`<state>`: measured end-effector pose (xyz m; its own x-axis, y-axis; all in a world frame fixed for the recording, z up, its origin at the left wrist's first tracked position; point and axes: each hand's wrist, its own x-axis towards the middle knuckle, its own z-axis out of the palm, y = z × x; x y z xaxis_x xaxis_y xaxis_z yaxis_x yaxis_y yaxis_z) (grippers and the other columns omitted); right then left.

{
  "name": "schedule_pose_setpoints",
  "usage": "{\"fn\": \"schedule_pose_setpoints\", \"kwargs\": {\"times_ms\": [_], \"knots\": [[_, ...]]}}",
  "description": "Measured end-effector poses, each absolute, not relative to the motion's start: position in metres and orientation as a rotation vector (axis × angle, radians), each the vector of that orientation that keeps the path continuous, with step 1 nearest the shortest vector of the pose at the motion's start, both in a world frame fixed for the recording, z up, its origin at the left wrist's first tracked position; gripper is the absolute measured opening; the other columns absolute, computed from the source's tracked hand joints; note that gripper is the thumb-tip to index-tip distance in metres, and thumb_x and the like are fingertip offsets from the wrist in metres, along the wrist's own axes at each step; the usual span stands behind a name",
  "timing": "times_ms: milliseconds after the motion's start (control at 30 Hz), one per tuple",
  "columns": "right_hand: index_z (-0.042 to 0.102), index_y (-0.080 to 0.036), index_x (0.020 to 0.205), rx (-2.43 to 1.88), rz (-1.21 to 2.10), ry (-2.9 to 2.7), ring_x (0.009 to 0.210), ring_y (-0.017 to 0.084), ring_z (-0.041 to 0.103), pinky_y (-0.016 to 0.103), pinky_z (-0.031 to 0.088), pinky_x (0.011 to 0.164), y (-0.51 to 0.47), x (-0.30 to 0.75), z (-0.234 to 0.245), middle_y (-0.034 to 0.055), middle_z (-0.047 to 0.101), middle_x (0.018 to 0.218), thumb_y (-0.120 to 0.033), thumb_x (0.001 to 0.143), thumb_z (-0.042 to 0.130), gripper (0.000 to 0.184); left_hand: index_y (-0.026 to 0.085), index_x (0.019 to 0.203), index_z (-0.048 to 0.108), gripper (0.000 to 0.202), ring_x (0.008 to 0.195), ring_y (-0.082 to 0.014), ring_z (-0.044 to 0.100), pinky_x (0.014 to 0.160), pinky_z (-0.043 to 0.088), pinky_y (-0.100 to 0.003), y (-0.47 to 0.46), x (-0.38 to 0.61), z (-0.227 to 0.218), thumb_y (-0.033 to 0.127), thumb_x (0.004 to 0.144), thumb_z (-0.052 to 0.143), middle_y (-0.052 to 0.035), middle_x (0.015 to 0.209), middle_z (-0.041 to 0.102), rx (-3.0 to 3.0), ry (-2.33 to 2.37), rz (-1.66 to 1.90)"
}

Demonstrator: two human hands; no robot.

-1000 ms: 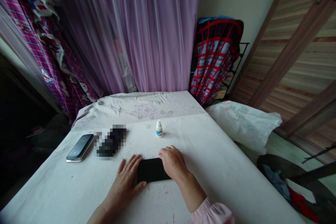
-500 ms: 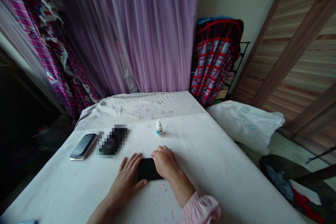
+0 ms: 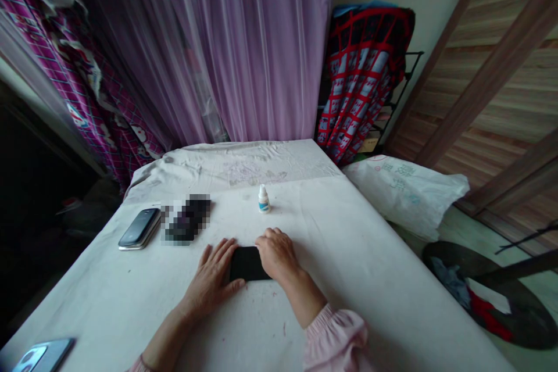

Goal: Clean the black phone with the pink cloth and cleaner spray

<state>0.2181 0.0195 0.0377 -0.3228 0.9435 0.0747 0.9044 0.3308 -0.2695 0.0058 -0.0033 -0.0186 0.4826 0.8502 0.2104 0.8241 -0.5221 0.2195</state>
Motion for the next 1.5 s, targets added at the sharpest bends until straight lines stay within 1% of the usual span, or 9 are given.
{"fn": "schedule_pose_setpoints", "kwargs": {"times_ms": [133,367,467,733,900,1000,1133,1300,1500], "knots": [[0.072,-0.025,0.096,-1.662,0.279,-2.382,0.095,0.019,0.056,0.028,0.04,0.08,0.02,0.203,0.038,0.0055,0.067,0.096,-0.024,0.095,0.044,0.028,0.017,0.141,0.04,0.073,0.138,-0.0333,0.035,0.111,0.023,-0.061,-0.004,0.006,-0.016,0.065,0.086,0.049,-0.0164,0.146,0.044,2.614,1.482,0.45],[0.072,-0.025,0.097,-1.833,0.267,-2.269,0.097,0.019,0.057,0.028,0.04,0.083,0.011,0.26,0.031,0.0057,0.067,0.098,-0.025,0.096,0.044,0.028,0.018,0.143,0.038,0.073,0.138,-0.0335,0.034,0.112,0.021,-0.06,-0.003,0.007,-0.016,0.063,0.087,0.05,-0.0159,0.147,0.043,2.584,1.474,0.453],[0.072,-0.024,0.096,-1.867,0.239,-2.249,0.096,0.019,0.057,0.028,0.04,0.083,0.009,0.263,0.029,0.006,0.067,0.097,-0.024,0.096,0.043,0.029,0.02,0.144,0.038,0.073,0.138,-0.0337,0.034,0.112,0.02,-0.06,-0.003,0.007,-0.017,0.062,0.086,0.052,-0.0157,0.146,0.044,2.588,1.465,0.487],[0.071,-0.025,0.093,-1.684,0.218,-2.325,0.094,0.02,0.056,0.028,0.041,0.079,0.011,0.202,0.032,0.0056,0.066,0.095,-0.026,0.097,0.041,0.03,0.018,0.142,0.04,0.074,0.138,-0.0343,0.033,0.111,0.022,-0.061,-0.004,0.008,-0.012,0.066,0.086,0.048,-0.0164,0.147,0.043,2.585,1.464,0.422],[0.072,-0.026,0.096,-1.746,0.236,-2.238,0.096,0.019,0.056,0.028,0.041,0.083,0.006,0.228,0.028,0.0054,0.066,0.098,-0.024,0.095,0.044,0.027,0.019,0.142,0.039,0.074,0.138,-0.0336,0.035,0.112,0.02,-0.059,-0.005,0.008,-0.017,0.064,0.085,0.052,-0.0155,0.146,0.044,2.596,1.47,0.482],[0.072,-0.026,0.096,-1.809,0.237,-2.145,0.094,0.019,0.057,0.028,0.042,0.082,-0.003,0.245,0.024,0.0051,0.066,0.098,-0.024,0.095,0.045,0.027,0.019,0.143,0.039,0.075,0.137,-0.0337,0.035,0.113,0.019,-0.059,-0.005,0.007,-0.02,0.065,0.084,0.053,-0.0156,0.146,0.044,2.604,1.462,0.51],[0.07,-0.026,0.099,-1.696,0.286,-2.137,0.092,0.019,0.058,0.028,0.042,0.081,-0.018,0.234,0.02,0.0047,0.068,0.096,-0.022,0.095,0.044,0.026,0.019,0.142,0.04,0.076,0.136,-0.034,0.037,0.113,0.02,-0.058,-0.006,0.007,-0.02,0.066,0.083,0.054,-0.0158,0.145,0.046,2.617,1.464,0.54],[0.069,-0.024,0.092,-1.573,0.309,-2.205,0.09,0.019,0.059,0.029,0.041,0.08,-0.021,0.206,0.017,0.004,0.068,0.093,-0.017,0.093,0.048,0.022,0.018,0.141,0.041,0.078,0.136,-0.0348,0.037,0.113,0.02,-0.059,-0.007,0.006,-0.023,0.069,0.083,0.051,-0.0171,0.145,0.046,2.62,1.461,0.532],[0.07,-0.027,0.091,-1.583,0.362,-2.151,0.09,0.019,0.059,0.03,0.042,0.08,-0.016,0.233,0.015,0.003,0.067,0.093,-0.017,0.092,0.052,0.021,0.018,0.14,0.041,0.08,0.136,-0.0357,0.037,0.113,0.021,-0.061,-0.007,0.005,-0.022,0.071,0.082,0.051,-0.0173,0.144,0.046,2.593,1.447,0.489]]}}
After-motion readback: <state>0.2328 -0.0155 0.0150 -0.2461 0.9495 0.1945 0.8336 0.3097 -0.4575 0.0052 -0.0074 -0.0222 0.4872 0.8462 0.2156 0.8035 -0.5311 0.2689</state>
